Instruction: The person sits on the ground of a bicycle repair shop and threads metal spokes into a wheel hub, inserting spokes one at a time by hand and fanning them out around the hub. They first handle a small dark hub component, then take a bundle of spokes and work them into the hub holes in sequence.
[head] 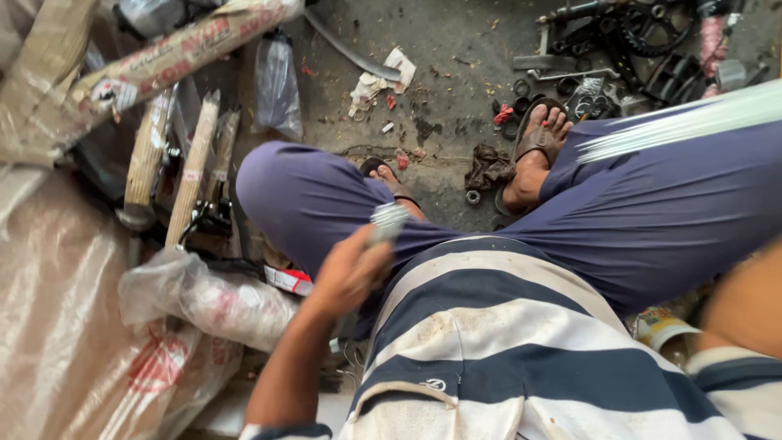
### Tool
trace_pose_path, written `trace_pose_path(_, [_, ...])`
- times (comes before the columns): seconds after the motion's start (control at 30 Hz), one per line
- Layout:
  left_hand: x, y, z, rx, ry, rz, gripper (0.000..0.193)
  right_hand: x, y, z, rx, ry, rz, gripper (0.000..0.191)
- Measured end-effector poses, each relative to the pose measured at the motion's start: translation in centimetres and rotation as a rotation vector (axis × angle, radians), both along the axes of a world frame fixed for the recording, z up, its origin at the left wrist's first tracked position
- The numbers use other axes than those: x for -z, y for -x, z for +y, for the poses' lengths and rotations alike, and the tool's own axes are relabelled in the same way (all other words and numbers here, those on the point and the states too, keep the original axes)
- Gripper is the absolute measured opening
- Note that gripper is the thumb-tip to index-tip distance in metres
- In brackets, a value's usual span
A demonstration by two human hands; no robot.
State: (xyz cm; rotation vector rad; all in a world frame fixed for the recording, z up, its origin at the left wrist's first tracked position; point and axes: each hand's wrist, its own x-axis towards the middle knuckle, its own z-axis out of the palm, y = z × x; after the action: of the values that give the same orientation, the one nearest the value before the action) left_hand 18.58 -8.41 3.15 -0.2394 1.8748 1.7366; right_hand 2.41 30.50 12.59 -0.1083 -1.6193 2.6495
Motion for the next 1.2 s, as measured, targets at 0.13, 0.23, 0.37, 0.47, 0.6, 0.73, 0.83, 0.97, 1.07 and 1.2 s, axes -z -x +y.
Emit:
trace_pose_path(0.13, [-0.7,0.1,-8.6,-0.516,-0.342,0.489,0.020,0.5,-1.5,1.3,0.017,-0.063,-0.041,0.032])
trace_pose_path(0.23, [0.8,-0.1,-13.5,-0.870,0.409,0.430,0.031,0.3,-1.8,2.5,0.023,-0.090,-0.066,0.031])
trace_pose_path(0.37, [9.4,3.6,-16.1,-0.836,0.612,0.194,0.030,-1.1,-3.9,5.1,0.055,-0.117,-0.090,0.029])
trace_pose_path(0.47, [16.1,3.8,-14.7,-0.621,0.735,-0.053,0.031,-1.6,-5.3,6.4,0.087,-0.125,-0.104,0.028])
trace_pose_path(0.6, [20.5,0.6,-9.9,-0.335,0.747,-0.248,0.033,-1.6,-4.3,7.0,0.138,-0.133,-0.116,0.026])
trace_pose_path(0.73, [20.1,1.1,-10.8,-0.222,0.750,-0.246,0.036,-1.6,-0.9,7.0,0.209,-0.113,-0.121,0.024])
trace_pose_path(0.83, [17.2,7.1,-15.3,-0.226,0.836,-0.082,0.040,-0.8,2.0,7.0,0.253,-0.068,-0.133,0.023])
trace_pose_path(0.97, [11.6,19.7,-19.0,-0.124,1.089,0.265,0.044,1.3,5.3,7.1,0.274,0.000,-0.169,0.021])
trace_pose_path(1.07, [9.2,28.9,-15.4,0.060,1.098,0.341,0.044,1.9,6.1,7.6,0.233,0.023,-0.217,0.019])
trace_pose_path(1.2, [14.5,40.1,-1.3,0.583,1.100,0.471,0.049,1.4,6.6,8.3,0.247,0.046,-0.257,0.021])
